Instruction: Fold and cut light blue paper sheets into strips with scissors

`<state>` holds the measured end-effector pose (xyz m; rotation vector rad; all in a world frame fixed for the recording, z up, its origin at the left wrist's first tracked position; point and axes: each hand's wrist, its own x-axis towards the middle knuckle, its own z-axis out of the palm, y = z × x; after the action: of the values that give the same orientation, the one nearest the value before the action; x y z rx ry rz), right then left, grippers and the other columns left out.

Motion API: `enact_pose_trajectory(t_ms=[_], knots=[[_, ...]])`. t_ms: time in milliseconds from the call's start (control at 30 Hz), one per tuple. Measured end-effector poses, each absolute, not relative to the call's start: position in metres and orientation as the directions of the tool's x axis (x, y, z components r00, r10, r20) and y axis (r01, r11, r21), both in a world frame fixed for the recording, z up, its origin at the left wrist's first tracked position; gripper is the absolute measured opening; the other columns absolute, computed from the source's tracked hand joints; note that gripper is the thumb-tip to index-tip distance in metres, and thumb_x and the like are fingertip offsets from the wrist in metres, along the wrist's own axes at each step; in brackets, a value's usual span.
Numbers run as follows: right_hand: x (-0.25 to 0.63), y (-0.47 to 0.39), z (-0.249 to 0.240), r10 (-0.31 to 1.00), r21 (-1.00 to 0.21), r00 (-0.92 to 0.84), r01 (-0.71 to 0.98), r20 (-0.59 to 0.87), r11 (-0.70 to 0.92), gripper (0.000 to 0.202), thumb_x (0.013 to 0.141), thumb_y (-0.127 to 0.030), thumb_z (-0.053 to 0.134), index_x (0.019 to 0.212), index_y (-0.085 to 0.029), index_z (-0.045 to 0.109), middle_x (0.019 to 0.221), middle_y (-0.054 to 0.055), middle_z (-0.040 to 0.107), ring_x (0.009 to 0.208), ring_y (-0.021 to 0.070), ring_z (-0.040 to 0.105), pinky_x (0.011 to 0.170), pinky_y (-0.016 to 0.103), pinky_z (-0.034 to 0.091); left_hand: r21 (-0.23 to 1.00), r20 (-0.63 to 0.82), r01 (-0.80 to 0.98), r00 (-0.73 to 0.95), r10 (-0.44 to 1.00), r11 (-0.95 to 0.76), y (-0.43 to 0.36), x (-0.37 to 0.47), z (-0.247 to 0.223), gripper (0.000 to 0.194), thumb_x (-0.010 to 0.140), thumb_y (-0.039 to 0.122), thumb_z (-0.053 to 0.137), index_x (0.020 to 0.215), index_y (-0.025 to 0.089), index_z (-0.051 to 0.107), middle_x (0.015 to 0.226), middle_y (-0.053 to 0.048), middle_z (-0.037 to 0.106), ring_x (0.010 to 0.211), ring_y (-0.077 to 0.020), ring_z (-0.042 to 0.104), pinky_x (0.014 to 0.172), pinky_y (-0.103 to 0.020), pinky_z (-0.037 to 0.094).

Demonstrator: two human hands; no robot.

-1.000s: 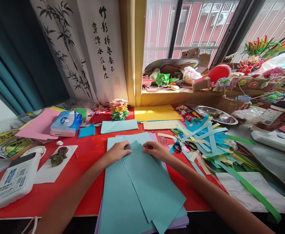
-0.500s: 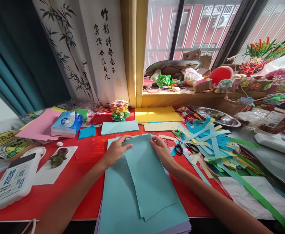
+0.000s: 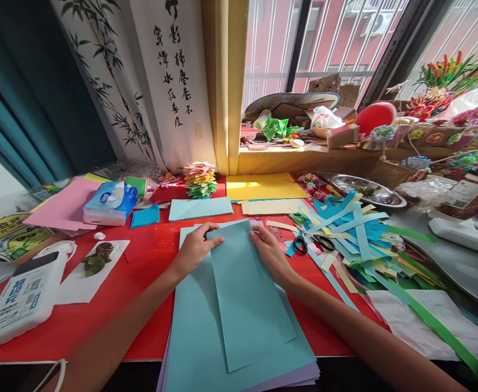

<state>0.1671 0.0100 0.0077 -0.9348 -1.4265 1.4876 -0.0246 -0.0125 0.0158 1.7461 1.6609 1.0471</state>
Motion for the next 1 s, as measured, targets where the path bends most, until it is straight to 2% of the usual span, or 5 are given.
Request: enact_pose_trajectory(t_ms=[233, 400, 533, 767, 1000], knots=[[0.165, 0.009, 0.004, 0.923, -0.998, -0.381, -0.037, 0.055, 0.045, 0.035, 0.073, -0.048, 0.059, 0.095, -0.022, 0.054, 0.083, 0.002, 0.061, 0.074, 0.0176, 0.057, 0.062, 0.028, 0.048, 0.841, 0.185, 0.532, -0.109, 0.977, -0.100, -0.015, -0.020, 0.015, 0.038, 0.074, 0.050, 0.056, 0.098, 0.021, 0.059, 0.095, -0.001, 0.060, 0.077, -0.0139, 0.051, 0.064, -0.023, 0.042], [0.168, 0.009, 0.008, 0.922, -0.998, -0.385, -0.052, 0.038, 0.020, 0.031, 0.075, -0.048, 0.057, 0.088, -0.020, 0.054, 0.080, 0.002, 0.060, 0.068, 0.0173, 0.058, 0.057, 0.028, 0.048, 0.911, 0.174, 0.392, -0.088, 0.981, -0.126, -0.018, -0.022, 0.018, 0.039, 0.079, 0.048, 0.050, 0.106, 0.022, 0.059, 0.071, 0.002, 0.049, 0.055, -0.0089, 0.043, 0.051, -0.022, 0.037], [0.169, 0.010, 0.009, 0.923, -0.996, -0.383, -0.088, 0.038, 0.005, 0.032, 0.074, -0.050, 0.057, 0.085, -0.020, 0.055, 0.078, 0.002, 0.061, 0.067, 0.0178, 0.059, 0.055, 0.028, 0.048, 0.910, 0.200, 0.383, -0.073, 0.977, -0.157, -0.021, -0.021, 0.024, 0.037, 0.079, 0.043, 0.051, 0.110, 0.023, 0.059, 0.070, 0.002, 0.044, 0.054, -0.0083, 0.041, 0.054, -0.022, 0.037], [0.170, 0.009, 0.012, 0.925, -0.992, -0.376, -0.127, 0.053, 0.005, 0.030, 0.075, -0.048, 0.058, 0.087, -0.020, 0.059, 0.078, 0.002, 0.064, 0.063, 0.0167, 0.060, 0.053, 0.026, 0.048, 0.907, 0.233, 0.377, -0.083, 0.969, -0.186, -0.024, -0.018, 0.028, 0.035, 0.077, 0.042, 0.054, 0.105, 0.021, 0.062, 0.078, 0.000, 0.056, 0.054, -0.0089, 0.042, 0.056, -0.023, 0.039], [0.171, 0.009, 0.014, 0.907, -0.984, -0.418, -0.179, 0.061, -0.016, 0.026, 0.076, -0.043, 0.059, 0.088, -0.021, 0.058, 0.080, 0.002, 0.064, 0.066, 0.0171, 0.061, 0.057, 0.027, 0.050, 0.914, 0.263, 0.345, -0.097, 0.960, -0.216, -0.025, -0.019, 0.028, 0.033, 0.077, 0.040, 0.056, 0.103, 0.021, 0.064, 0.070, 0.000, 0.053, 0.056, -0.0096, 0.043, 0.054, -0.023, 0.039]])
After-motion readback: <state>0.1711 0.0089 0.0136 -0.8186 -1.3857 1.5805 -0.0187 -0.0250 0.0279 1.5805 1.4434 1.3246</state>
